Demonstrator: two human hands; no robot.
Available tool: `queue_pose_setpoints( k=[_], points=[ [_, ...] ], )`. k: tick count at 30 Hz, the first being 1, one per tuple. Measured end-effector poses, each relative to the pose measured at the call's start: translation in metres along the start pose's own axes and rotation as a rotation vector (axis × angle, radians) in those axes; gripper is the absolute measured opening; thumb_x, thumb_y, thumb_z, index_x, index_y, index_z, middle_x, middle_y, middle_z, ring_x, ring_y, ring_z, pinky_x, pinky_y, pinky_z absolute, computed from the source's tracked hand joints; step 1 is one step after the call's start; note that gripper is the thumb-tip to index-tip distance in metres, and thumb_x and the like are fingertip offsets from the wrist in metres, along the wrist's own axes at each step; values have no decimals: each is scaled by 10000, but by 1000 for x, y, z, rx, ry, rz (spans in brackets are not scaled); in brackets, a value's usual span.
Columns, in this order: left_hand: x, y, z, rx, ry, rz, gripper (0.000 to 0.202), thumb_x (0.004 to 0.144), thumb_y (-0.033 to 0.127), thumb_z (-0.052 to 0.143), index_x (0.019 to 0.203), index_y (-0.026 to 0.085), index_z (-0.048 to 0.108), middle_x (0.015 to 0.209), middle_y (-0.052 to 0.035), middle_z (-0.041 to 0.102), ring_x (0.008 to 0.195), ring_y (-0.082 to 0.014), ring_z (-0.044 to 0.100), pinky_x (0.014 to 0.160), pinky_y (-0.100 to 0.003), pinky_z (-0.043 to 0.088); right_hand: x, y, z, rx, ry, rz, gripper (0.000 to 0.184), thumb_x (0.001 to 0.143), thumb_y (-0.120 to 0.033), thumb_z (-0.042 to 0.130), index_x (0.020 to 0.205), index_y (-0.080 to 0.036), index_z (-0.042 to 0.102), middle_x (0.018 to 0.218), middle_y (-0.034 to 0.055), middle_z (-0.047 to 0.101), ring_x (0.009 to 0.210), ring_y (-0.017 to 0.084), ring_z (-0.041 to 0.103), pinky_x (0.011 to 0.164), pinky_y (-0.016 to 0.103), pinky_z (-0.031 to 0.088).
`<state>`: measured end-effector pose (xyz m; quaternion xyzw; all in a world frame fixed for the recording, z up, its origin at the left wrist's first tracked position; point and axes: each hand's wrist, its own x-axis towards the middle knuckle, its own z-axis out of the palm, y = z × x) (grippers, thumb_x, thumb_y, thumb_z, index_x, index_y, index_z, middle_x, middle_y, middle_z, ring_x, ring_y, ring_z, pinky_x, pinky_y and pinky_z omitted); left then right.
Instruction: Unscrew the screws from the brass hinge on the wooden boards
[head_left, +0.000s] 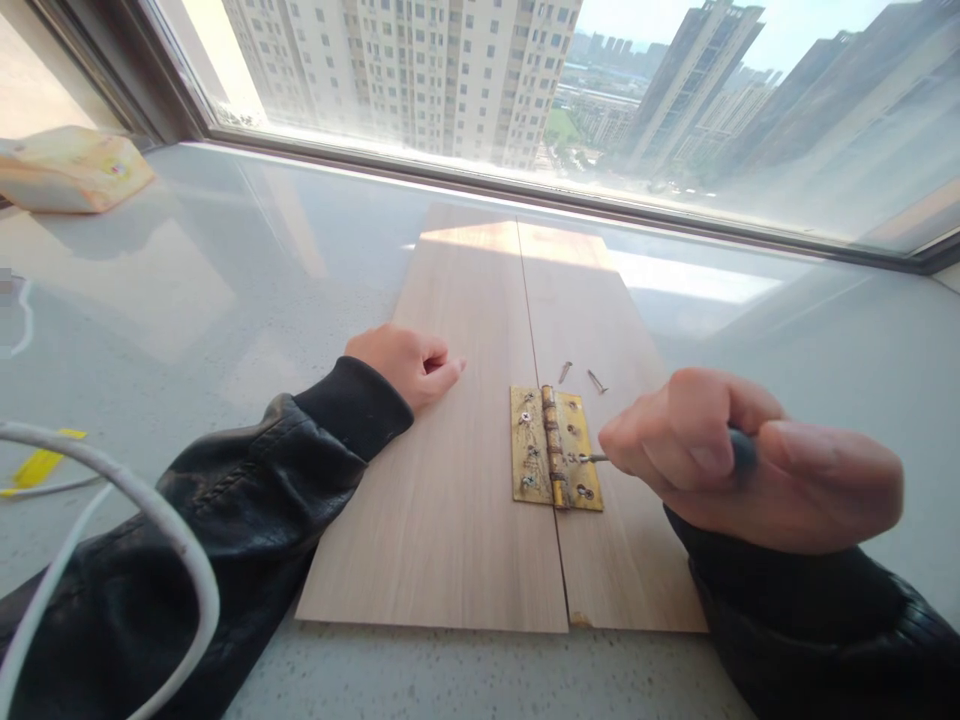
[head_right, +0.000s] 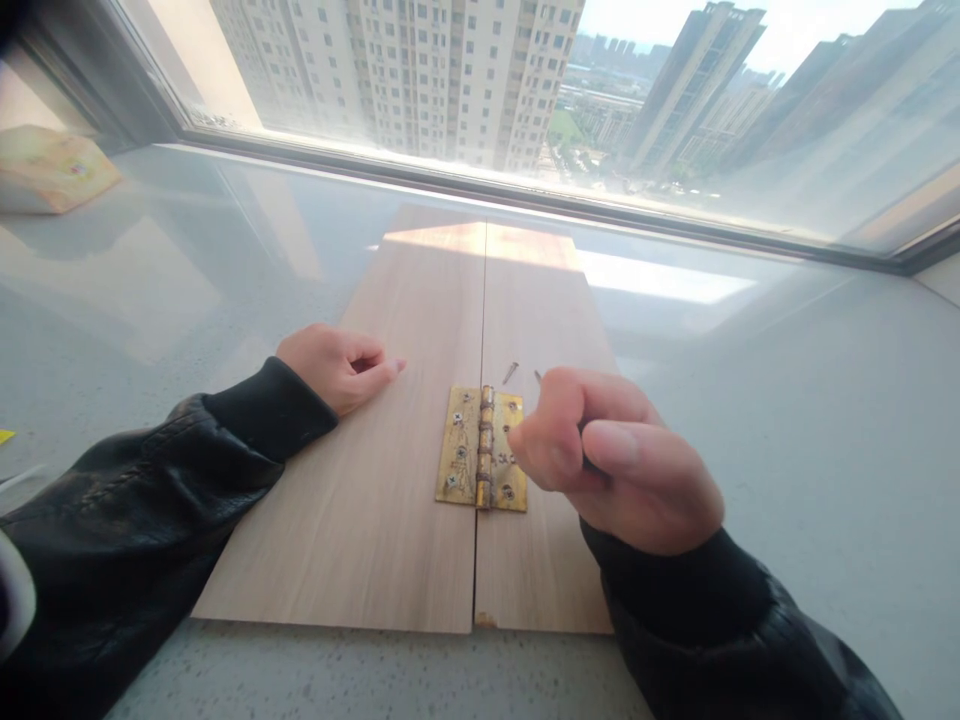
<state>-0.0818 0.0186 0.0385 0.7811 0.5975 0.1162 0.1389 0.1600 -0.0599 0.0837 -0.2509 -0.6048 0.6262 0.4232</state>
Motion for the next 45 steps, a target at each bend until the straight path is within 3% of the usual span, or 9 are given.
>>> queue_pose_setpoints(
  k=[4, 7, 9, 15, 20, 27, 31, 37, 45],
  points=[
    [-1, 1, -2, 6, -15, -1, 396, 791, 496, 452, 539, 191, 437, 539, -6, 466, 561, -129, 367, 584, -309, 257, -8, 15, 22, -68, 393, -171, 34, 762, -232, 605, 736, -218, 588, 599, -22, 463, 550, 127, 434, 512, 304, 344],
    [-2, 2, -3, 7, -8, -2, 399, 792, 496, 449, 534, 193, 431, 534, -7, 467, 556, -132, 366, 577, -311, 258, -12, 27, 47, -327, 856, -324, 146, 824, -129, 553, 843, -213, 671, 709, 14, 579, 672, 171, 546, 643, 368, 413],
    [-2, 2, -4, 2, -3, 3, 398, 794, 492, 448, 529, 195, 422, 531, -5, 470, 550, -133, 365, 573, -313, 260, -12, 31, 59, -385, 972, -359, 179, 849, -141, 551, 935, -225, 685, 779, 24, 615, 725, 191, 570, 713, 401, 434],
    [-1, 1, -3, 5, 7, 14, 392, 792, 480, 464, 521, 196, 445, 522, -9, 494, 541, -133, 381, 559, -308, 266, -8, 35, 67, -282, 931, -384, 178, 821, -121, 555, 862, -254, 667, 721, 4, 544, 724, 169, 528, 690, 373, 416],
    [-2, 1, -3, 6, 7, 7, 394, 794, 484, 465, 521, 200, 446, 526, -3, 482, 548, -139, 382, 563, -313, 273, -5, 28, 52, -93, 744, -344, 161, 743, -129, 504, 734, -204, 646, 555, -19, 423, 531, 113, 398, 513, 298, 288],
    [-1, 0, -2, 3, 10, 15, 405, 795, 494, 460, 523, 197, 419, 520, 1, 460, 554, -136, 371, 569, -314, 270, 1, 4, 10, -19, 23, 20, 109, 778, -290, 572, 738, -212, 638, 444, -63, 298, 409, 90, 271, 408, 260, 229],
    [0, 0, -2, -7, 10, 21, 407, 792, 494, 460, 521, 193, 420, 517, -4, 464, 551, -130, 375, 572, -309, 268, -2, 14, 17, 16, 317, -162, 59, 787, -253, 576, 759, -218, 615, 518, -48, 415, 460, 99, 382, 468, 279, 314],
    [-1, 1, -3, -3, 1, 7, 393, 788, 477, 460, 519, 196, 403, 524, -4, 462, 548, -132, 358, 569, -317, 261, -7, 37, 51, -371, 901, -427, 57, 875, -233, 602, 914, -227, 643, 773, 26, 627, 637, 187, 574, 592, 388, 439],
    [-2, 2, -3, 0, -3, 0, 392, 787, 482, 465, 524, 196, 411, 524, -2, 453, 546, -132, 354, 570, -311, 253, 4, 35, 56, -176, 819, -404, 170, 881, -229, 515, 736, -214, 602, 563, -24, 435, 492, 115, 381, 465, 293, 262]
  ],
)
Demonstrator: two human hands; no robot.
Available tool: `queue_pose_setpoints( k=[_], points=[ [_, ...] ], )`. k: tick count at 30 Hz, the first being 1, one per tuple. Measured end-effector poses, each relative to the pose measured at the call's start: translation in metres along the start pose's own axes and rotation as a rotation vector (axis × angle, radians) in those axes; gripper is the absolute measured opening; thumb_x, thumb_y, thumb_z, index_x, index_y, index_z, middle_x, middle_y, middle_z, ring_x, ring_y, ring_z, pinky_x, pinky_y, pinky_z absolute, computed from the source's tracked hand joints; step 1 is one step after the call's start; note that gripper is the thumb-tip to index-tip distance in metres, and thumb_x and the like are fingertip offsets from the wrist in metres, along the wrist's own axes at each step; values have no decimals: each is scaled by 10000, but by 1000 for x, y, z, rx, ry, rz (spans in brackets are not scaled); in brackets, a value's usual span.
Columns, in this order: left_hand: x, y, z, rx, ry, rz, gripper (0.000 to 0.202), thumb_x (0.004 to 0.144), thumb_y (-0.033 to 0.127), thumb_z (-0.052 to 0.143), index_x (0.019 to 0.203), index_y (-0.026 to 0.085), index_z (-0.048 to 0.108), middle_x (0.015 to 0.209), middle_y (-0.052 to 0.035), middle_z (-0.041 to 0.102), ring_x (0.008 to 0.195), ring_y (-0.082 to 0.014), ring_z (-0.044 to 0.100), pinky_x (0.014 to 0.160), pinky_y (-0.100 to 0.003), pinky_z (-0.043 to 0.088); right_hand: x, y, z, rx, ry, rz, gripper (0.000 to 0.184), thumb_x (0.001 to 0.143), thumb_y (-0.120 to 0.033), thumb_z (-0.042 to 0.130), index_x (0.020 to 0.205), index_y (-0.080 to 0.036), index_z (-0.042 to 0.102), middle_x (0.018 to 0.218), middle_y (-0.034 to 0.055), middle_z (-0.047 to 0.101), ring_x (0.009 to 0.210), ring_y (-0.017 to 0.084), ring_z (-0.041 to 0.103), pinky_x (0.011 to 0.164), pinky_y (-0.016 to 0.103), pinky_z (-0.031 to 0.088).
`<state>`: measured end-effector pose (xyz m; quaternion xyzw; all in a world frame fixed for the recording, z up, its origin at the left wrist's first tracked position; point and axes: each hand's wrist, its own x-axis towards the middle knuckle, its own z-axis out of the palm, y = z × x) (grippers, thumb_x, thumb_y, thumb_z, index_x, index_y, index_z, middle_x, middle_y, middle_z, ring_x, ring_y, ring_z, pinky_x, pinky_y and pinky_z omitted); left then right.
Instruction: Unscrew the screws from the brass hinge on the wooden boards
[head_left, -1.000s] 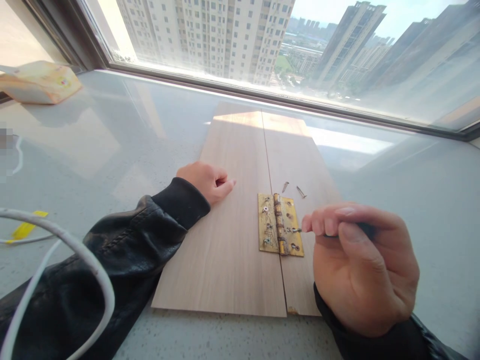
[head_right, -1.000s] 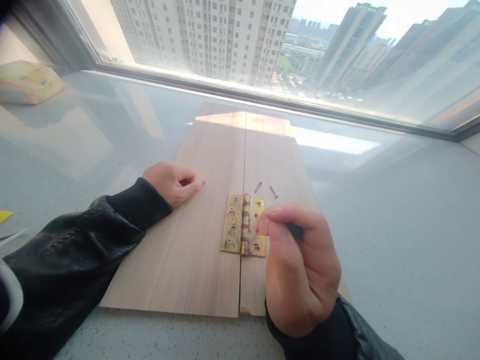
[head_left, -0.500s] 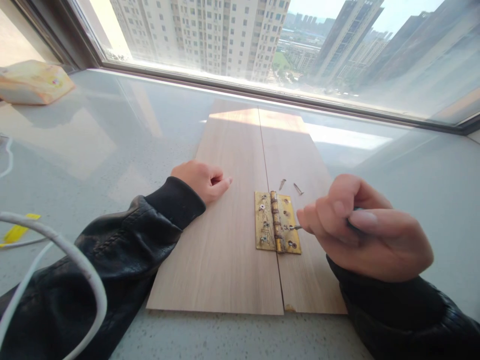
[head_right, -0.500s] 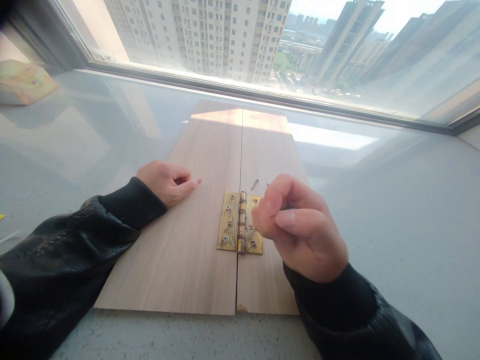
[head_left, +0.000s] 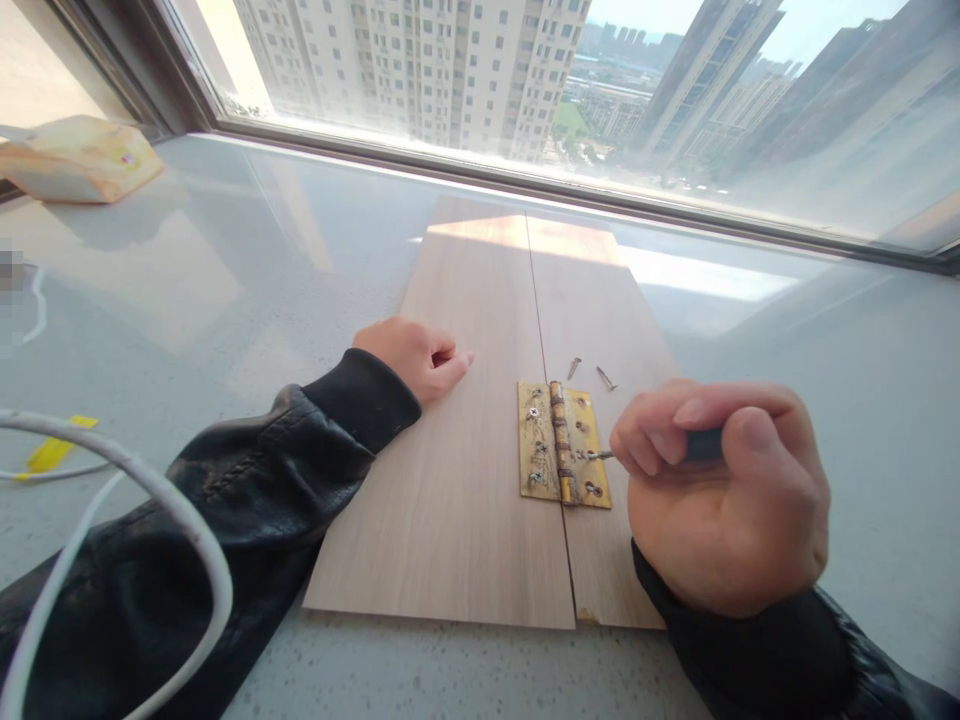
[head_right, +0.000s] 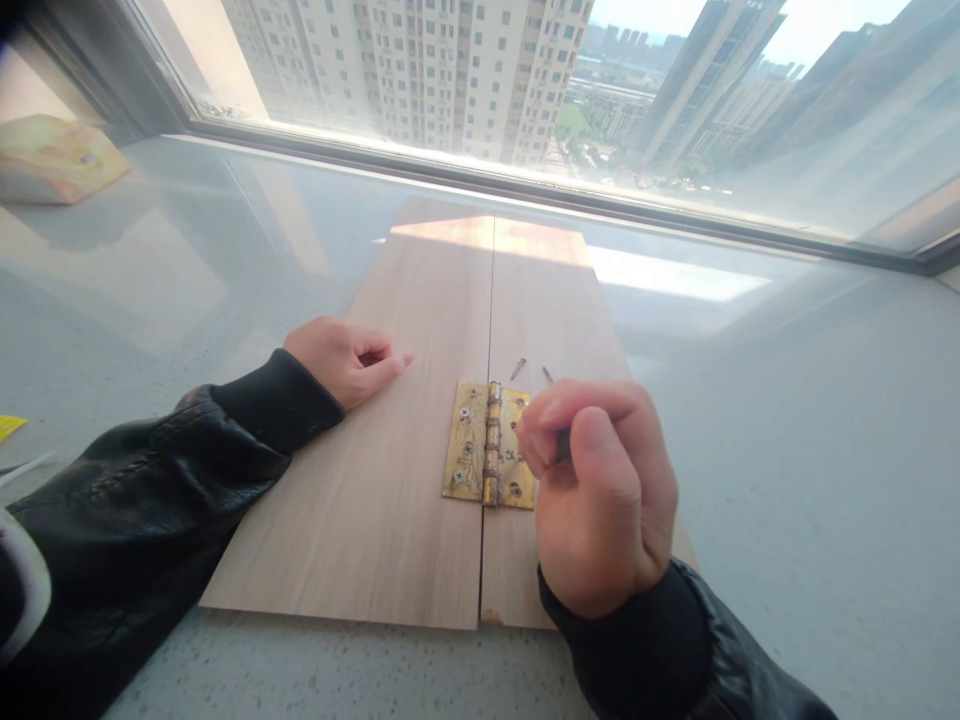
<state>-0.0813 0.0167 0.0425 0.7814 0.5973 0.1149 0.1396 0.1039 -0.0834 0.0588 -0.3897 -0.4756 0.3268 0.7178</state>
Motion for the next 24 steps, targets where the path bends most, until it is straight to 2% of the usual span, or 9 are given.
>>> queue_pose_setpoints(
  k=[3, 4, 7, 9, 11, 13, 17, 21, 24],
  points=[
    [1, -1, 1, -14, -2, 3, 398, 788, 490, 459, 526, 196, 401, 525, 1, 431, 551, -132, 337, 579, -313, 250, 13, -4, -6, 33, -138, 81, 233, 836, -249, 561, 610, -197, 539, 474, -52, 317, 425, 81, 257, 423, 270, 179],
    [1, -2, 1, -17, 3, 7, 400, 787, 492, 456, 525, 196, 398, 523, 1, 427, 551, -132, 336, 580, -313, 249, 19, -6, -10, 41, -255, 127, 282, 844, -300, 568, 586, -199, 515, 455, -59, 286, 407, 76, 233, 411, 269, 171],
    [1, -3, 3, -17, 13, 14, 404, 787, 495, 451, 521, 196, 397, 517, -1, 424, 550, -132, 345, 583, -312, 244, 40, -12, -25, 98, -785, 322, 422, 897, -520, 463, 593, -227, 448, 423, -71, 237, 379, 86, 205, 403, 280, 216],
    [1, -3, 3, -18, 15, 15, 404, 788, 494, 453, 519, 197, 397, 516, 1, 428, 551, -134, 354, 583, -312, 247, 50, -15, -33, 105, -911, 403, 355, 853, -506, 497, 632, -242, 415, 441, -74, 242, 404, 102, 232, 433, 294, 259],
    [1, -3, 3, -19, 12, 14, 404, 789, 493, 462, 519, 199, 402, 516, 2, 438, 552, -138, 364, 579, -313, 254, 51, -15, -36, 114, -886, 448, 235, 820, -425, 544, 706, -247, 442, 480, -74, 289, 435, 109, 268, 455, 289, 285],
    [0, -2, 2, -18, 11, 12, 402, 788, 491, 470, 517, 200, 410, 516, 0, 448, 551, -140, 367, 574, -316, 259, 44, -13, -36, 125, -752, 410, 139, 796, -335, 583, 755, -239, 491, 575, -48, 411, 502, 122, 376, 492, 292, 342],
    [1, -2, 3, -17, 12, 8, 395, 787, 486, 466, 519, 203, 407, 520, 3, 434, 551, -140, 355, 579, -321, 260, 22, -6, -35, -37, -428, 128, 26, 791, -221, 655, 815, -214, 648, 855, 21, 555, 775, 167, 540, 719, 369, 445],
    [0, -2, 2, -22, 4, -1, 398, 783, 497, 459, 519, 207, 395, 524, 3, 422, 555, -143, 346, 588, -322, 250, 10, 0, -34, -132, -264, -11, 157, 797, -230, 701, 952, -253, 694, 835, 19, 626, 751, 184, 597, 705, 386, 466],
    [0, -1, 1, -27, -11, -6, 399, 781, 500, 462, 517, 207, 400, 525, 2, 423, 561, -146, 356, 593, -321, 246, 11, 3, -34, -127, -246, -50, 137, 797, -269, 712, 932, -248, 704, 825, 31, 665, 728, 197, 627, 679, 396, 485]
  ],
)
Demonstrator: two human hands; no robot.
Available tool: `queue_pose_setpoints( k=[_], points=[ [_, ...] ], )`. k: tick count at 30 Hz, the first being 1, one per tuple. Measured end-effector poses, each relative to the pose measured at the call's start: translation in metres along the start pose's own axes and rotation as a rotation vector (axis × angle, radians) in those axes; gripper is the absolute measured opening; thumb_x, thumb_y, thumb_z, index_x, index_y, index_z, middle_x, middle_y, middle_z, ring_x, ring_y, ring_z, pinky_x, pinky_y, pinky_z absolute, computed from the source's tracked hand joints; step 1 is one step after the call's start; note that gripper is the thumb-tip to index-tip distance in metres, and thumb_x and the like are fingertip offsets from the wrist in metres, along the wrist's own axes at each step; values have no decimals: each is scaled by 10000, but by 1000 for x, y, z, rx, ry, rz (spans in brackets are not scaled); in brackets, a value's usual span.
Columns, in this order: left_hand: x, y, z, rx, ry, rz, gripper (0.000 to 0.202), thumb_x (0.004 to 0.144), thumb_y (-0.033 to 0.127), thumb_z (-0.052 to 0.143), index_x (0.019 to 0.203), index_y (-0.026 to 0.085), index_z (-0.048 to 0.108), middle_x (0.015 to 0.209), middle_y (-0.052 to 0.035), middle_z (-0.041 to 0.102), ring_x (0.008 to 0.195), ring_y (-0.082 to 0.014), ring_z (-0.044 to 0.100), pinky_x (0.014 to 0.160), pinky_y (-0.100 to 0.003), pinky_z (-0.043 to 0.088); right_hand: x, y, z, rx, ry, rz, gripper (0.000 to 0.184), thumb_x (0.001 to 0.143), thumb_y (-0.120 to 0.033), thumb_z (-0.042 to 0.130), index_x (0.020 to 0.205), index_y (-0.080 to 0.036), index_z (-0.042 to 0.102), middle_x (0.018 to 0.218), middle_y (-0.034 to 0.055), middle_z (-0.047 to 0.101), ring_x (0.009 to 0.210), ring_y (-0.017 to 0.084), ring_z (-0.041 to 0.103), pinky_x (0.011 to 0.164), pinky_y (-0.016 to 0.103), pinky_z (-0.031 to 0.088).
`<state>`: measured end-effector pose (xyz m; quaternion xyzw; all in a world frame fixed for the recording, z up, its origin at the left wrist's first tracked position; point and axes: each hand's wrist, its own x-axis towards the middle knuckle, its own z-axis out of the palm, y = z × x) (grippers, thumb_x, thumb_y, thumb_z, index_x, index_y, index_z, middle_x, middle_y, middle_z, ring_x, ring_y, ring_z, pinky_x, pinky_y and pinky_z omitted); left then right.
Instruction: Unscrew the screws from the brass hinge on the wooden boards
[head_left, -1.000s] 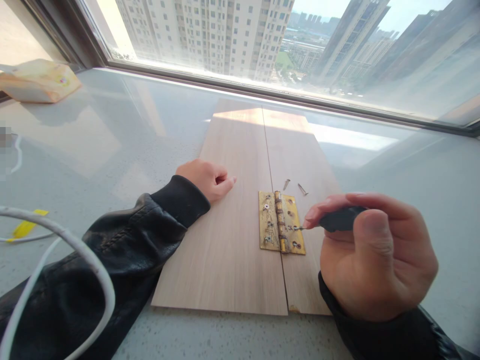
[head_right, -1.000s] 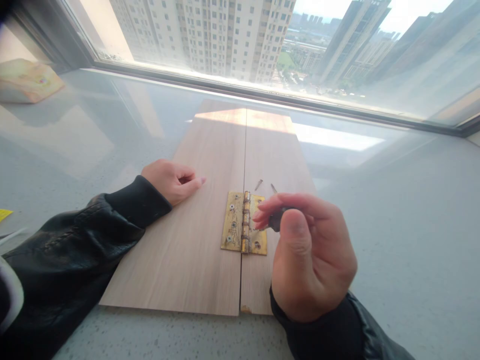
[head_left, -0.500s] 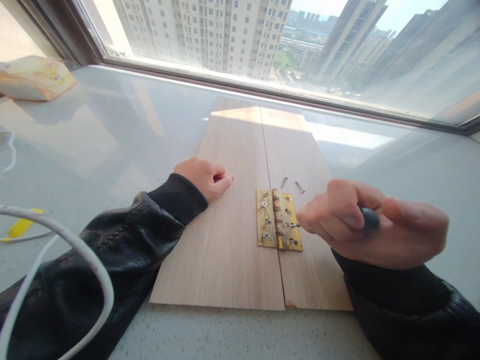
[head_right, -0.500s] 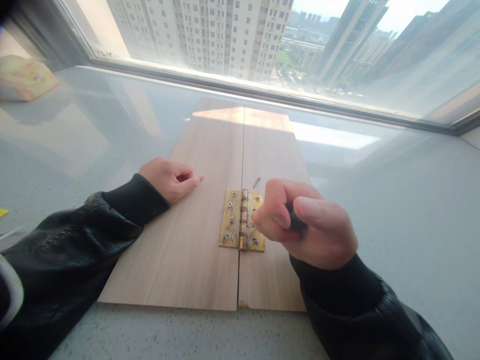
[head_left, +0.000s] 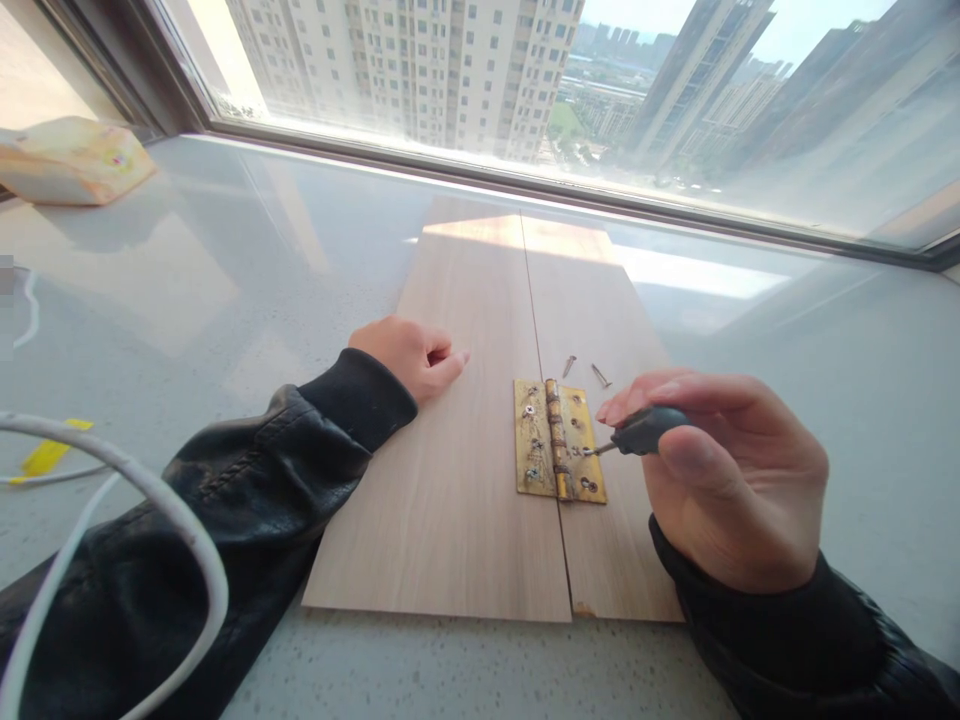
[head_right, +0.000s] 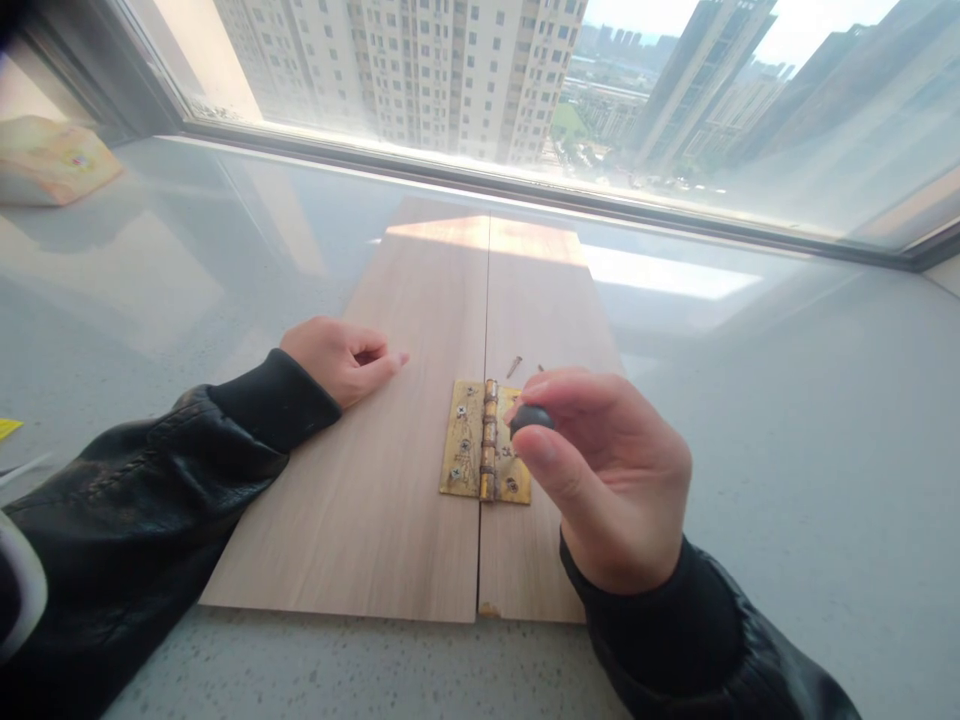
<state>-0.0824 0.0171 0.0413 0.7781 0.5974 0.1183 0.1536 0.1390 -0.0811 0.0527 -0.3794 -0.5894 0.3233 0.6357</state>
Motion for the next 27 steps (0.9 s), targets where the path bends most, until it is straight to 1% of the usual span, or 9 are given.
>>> queue_pose_setpoints(
  k=[4, 8, 11, 14, 17, 20, 23, 25, 27],
  points=[
    [0, 0, 0, -1, 7, 6, 395, 782, 491, 466, 515, 206, 405, 527, 5, 421, 562, -144, 354, 592, -321, 247, 6, 5, -4, 71, -40, -22, 125, 855, -274, 651, 958, -242, 714, 760, 33, 676, 683, 198, 634, 650, 401, 501],
    [0, 0, 1, 3, 18, 8, 392, 783, 483, 473, 519, 200, 412, 523, 3, 436, 556, -137, 350, 580, -321, 255, 13, 8, -8, 241, -114, 49, 148, 884, -316, 614, 957, -249, 724, 686, 18, 639, 615, 159, 593, 602, 362, 505],
    [1, -2, 2, 10, 22, 20, 399, 788, 482, 469, 517, 197, 406, 514, 7, 426, 548, -131, 344, 572, -318, 258, 17, 7, -6, 374, -182, 181, 235, 894, -427, 585, 864, -229, 709, 582, -16, 506, 536, 119, 478, 541, 312, 448],
    [1, -3, 3, 10, 27, 28, 401, 790, 485, 461, 519, 196, 399, 515, 6, 423, 545, -128, 334, 574, -315, 254, 22, 2, -4, 460, -311, 290, 374, 930, -488, 486, 710, -220, 626, 481, -54, 298, 453, 96, 305, 490, 288, 323],
    [1, -2, 2, 12, 28, 20, 404, 789, 490, 458, 522, 194, 396, 516, 5, 417, 547, -127, 333, 582, -313, 249, 22, -3, -5, 458, -386, 319, 355, 910, -528, 465, 753, -230, 578, 486, -65, 269, 445, 96, 259, 503, 301, 278],
    [1, 0, 1, 21, -1, -1, 399, 788, 494, 456, 528, 196, 401, 524, 5, 419, 558, -131, 342, 590, -314, 248, 17, -4, -6, 432, -335, 302, 224, 851, -461, 562, 855, -237, 567, 555, -53, 367, 501, 110, 344, 536, 304, 319],
    [1, 0, 1, 22, -6, -5, 398, 788, 495, 454, 530, 196, 405, 529, 5, 419, 564, -132, 347, 595, -314, 245, 13, 0, -6, 372, -210, 219, 142, 786, -330, 684, 830, -219, 607, 720, -9, 519, 659, 135, 499, 634, 330, 415],
    [0, 0, 1, 16, 5, -1, 398, 789, 494, 453, 530, 196, 406, 530, 5, 420, 563, -131, 346, 597, -315, 243, 12, 4, -6, 316, -130, 144, 161, 755, -336, 743, 817, -214, 659, 784, 10, 569, 733, 151, 543, 692, 348, 453],
    [0, -1, 2, 12, 12, 4, 398, 789, 492, 454, 529, 195, 403, 528, 5, 420, 562, -131, 343, 596, -316, 243, 13, 8, -7, 270, -77, 77, 164, 769, -367, 747, 833, -222, 704, 737, 11, 592, 704, 147, 555, 688, 345, 472]
  ],
)
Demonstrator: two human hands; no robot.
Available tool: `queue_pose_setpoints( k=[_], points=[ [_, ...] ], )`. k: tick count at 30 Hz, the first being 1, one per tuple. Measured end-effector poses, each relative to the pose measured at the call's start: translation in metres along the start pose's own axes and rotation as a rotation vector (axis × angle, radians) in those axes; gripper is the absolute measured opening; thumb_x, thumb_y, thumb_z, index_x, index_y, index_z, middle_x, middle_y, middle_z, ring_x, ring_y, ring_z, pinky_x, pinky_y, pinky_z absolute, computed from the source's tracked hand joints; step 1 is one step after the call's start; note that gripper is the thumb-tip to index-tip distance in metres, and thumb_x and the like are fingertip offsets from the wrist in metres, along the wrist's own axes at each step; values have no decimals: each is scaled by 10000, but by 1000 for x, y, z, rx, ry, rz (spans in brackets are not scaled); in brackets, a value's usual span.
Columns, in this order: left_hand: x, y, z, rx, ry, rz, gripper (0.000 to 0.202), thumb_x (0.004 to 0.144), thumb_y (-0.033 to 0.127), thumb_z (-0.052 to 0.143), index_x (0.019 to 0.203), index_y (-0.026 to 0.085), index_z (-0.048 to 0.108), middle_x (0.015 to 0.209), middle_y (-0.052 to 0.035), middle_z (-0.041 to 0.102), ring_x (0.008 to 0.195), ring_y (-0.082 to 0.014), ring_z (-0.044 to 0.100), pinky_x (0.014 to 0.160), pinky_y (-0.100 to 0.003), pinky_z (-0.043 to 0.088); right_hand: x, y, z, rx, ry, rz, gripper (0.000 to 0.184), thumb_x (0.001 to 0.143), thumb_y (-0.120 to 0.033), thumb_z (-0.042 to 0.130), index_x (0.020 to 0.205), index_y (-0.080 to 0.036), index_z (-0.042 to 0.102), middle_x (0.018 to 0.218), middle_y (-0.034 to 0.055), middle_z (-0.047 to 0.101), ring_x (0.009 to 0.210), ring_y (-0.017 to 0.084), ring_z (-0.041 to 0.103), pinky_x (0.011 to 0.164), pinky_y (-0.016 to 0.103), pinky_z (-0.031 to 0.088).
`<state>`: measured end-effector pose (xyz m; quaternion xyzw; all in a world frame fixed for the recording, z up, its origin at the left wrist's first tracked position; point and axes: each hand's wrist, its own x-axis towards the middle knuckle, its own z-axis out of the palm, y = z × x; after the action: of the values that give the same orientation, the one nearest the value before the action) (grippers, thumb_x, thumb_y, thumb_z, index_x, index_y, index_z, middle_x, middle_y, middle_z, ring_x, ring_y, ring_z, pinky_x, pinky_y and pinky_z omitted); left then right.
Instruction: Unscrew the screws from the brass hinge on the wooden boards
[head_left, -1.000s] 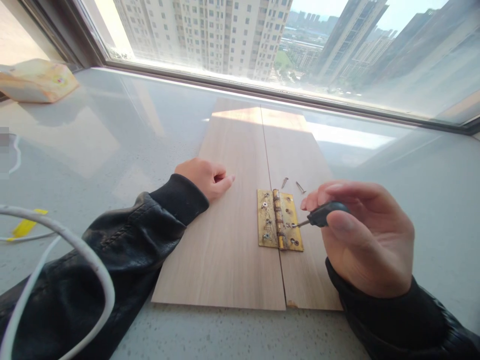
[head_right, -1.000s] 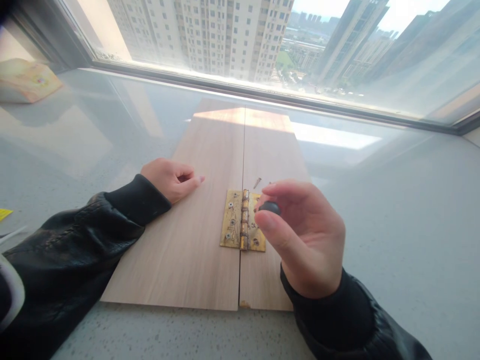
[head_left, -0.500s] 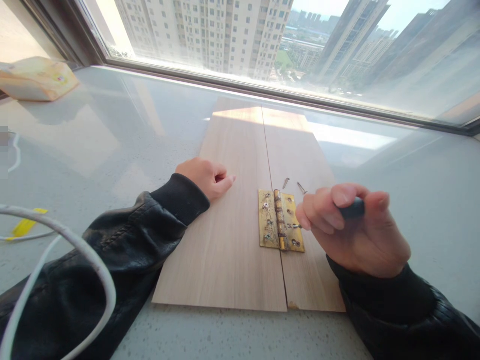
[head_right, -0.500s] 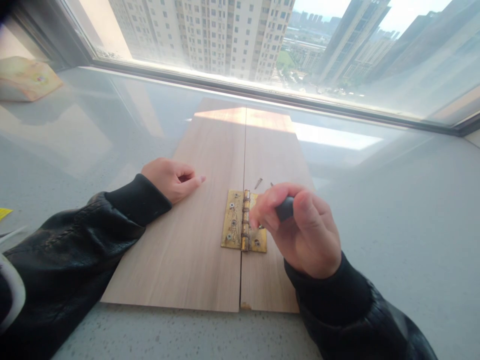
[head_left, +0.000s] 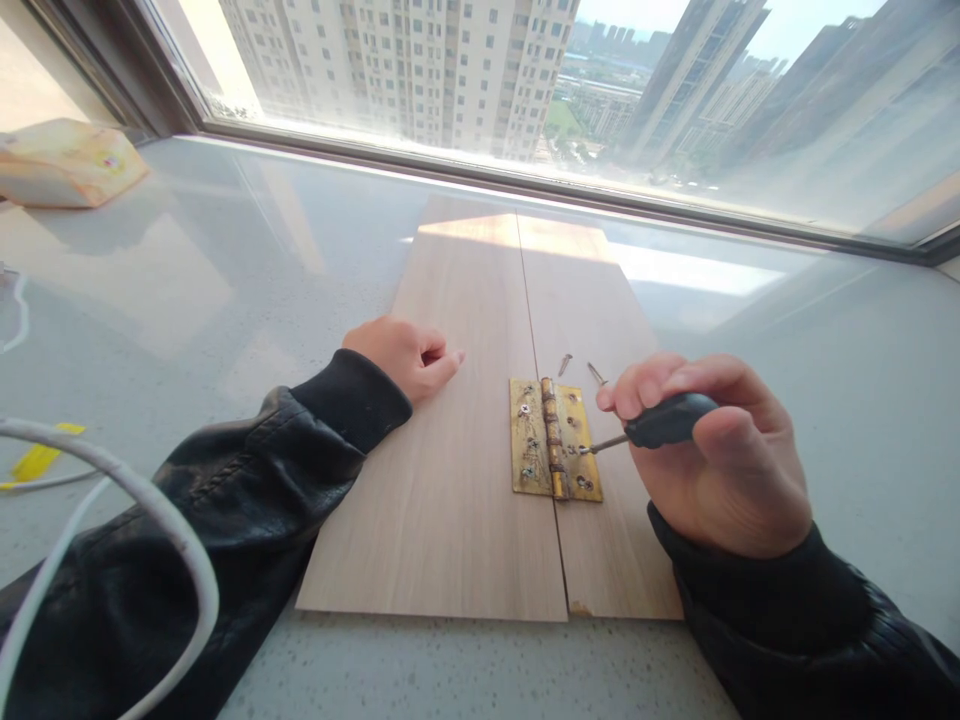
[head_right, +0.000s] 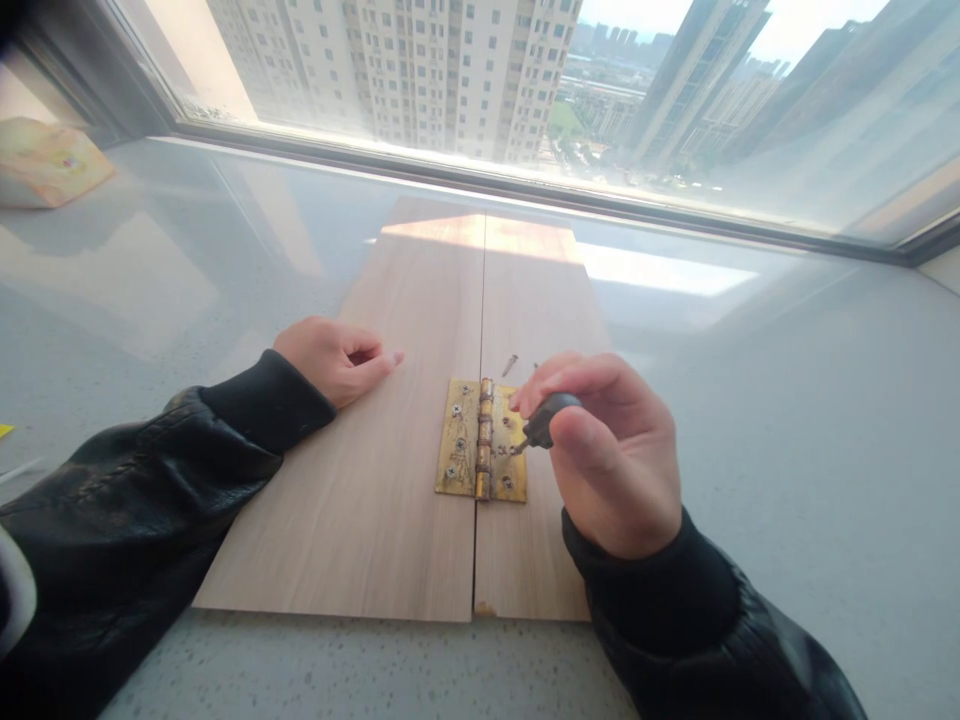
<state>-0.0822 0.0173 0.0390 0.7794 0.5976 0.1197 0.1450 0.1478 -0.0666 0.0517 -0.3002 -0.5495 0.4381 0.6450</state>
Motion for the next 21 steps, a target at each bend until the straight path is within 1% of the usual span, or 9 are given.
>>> queue_pose_setpoints(
  k=[2, 4, 6, 8, 11, 14, 17, 19, 21],
  points=[
    [0, -1, 1, 0, 4, 2, 401, 790, 493, 453, 527, 196, 399, 524, 6, 415, 561, -132, 339, 595, -318, 244, 1, 3, -2, -30, 10, -41, 182, 794, -398, 724, 849, -225, 730, 707, 21, 618, 683, 153, 572, 679, 350, 488],
    [0, -1, 1, 4, 10, 0, 403, 791, 496, 452, 526, 197, 399, 523, 7, 411, 562, -133, 337, 594, -320, 248, 1, 4, -3, -31, -14, -36, 215, 823, -426, 689, 852, -221, 747, 706, 32, 634, 683, 156, 586, 691, 359, 504],
    [0, -1, 1, 4, 20, 3, 404, 791, 500, 452, 528, 198, 402, 526, 8, 412, 562, -134, 338, 591, -321, 252, 1, 5, -2, 8, -66, 15, 254, 856, -451, 641, 866, -225, 757, 690, 27, 624, 658, 145, 579, 696, 358, 518],
    [0, -1, 1, 4, 17, 3, 407, 792, 502, 451, 528, 197, 400, 528, 8, 415, 562, -135, 343, 588, -320, 255, 0, 4, 1, 86, -115, 80, 288, 892, -474, 581, 885, -247, 758, 628, 5, 578, 584, 122, 537, 638, 336, 516],
    [0, 0, 1, 12, 13, -3, 408, 796, 499, 447, 526, 197, 396, 525, 9, 412, 558, -134, 344, 586, -320, 257, 0, 1, 7, 182, -147, 159, 365, 939, -505, 474, 856, -273, 744, 508, -33, 434, 471, 99, 428, 500, 281, 434],
    [-1, 0, 0, 13, 8, -1, 403, 794, 498, 451, 530, 196, 405, 521, 9, 411, 554, -132, 346, 585, -320, 253, 1, -1, 9, 168, -155, 206, 469, 931, -589, 415, 787, -259, 715, 486, -39, 363, 447, 96, 374, 456, 264, 348],
    [0, 0, -1, 7, -3, 0, 401, 790, 497, 456, 532, 195, 407, 518, 8, 416, 554, -130, 351, 585, -317, 251, 1, -2, 6, 119, -146, 208, 521, 868, -681, 446, 754, -230, 682, 521, -34, 369, 468, 102, 367, 454, 277, 328],
    [0, 0, -1, 6, -10, -4, 401, 789, 497, 455, 531, 195, 402, 520, 6, 422, 558, -130, 354, 585, -316, 251, -1, -1, 4, 85, -145, 175, 454, 850, -638, 517, 766, -222, 675, 556, -25, 395, 517, 119, 399, 487, 296, 352],
    [0, 1, -1, 6, -12, -6, 401, 787, 498, 455, 530, 195, 402, 522, 4, 426, 559, -132, 354, 587, -316, 253, -2, 1, 0, 40, -149, 131, 343, 846, -537, 585, 791, -216, 693, 659, 3, 465, 620, 142, 457, 566, 326, 398]
  ],
)
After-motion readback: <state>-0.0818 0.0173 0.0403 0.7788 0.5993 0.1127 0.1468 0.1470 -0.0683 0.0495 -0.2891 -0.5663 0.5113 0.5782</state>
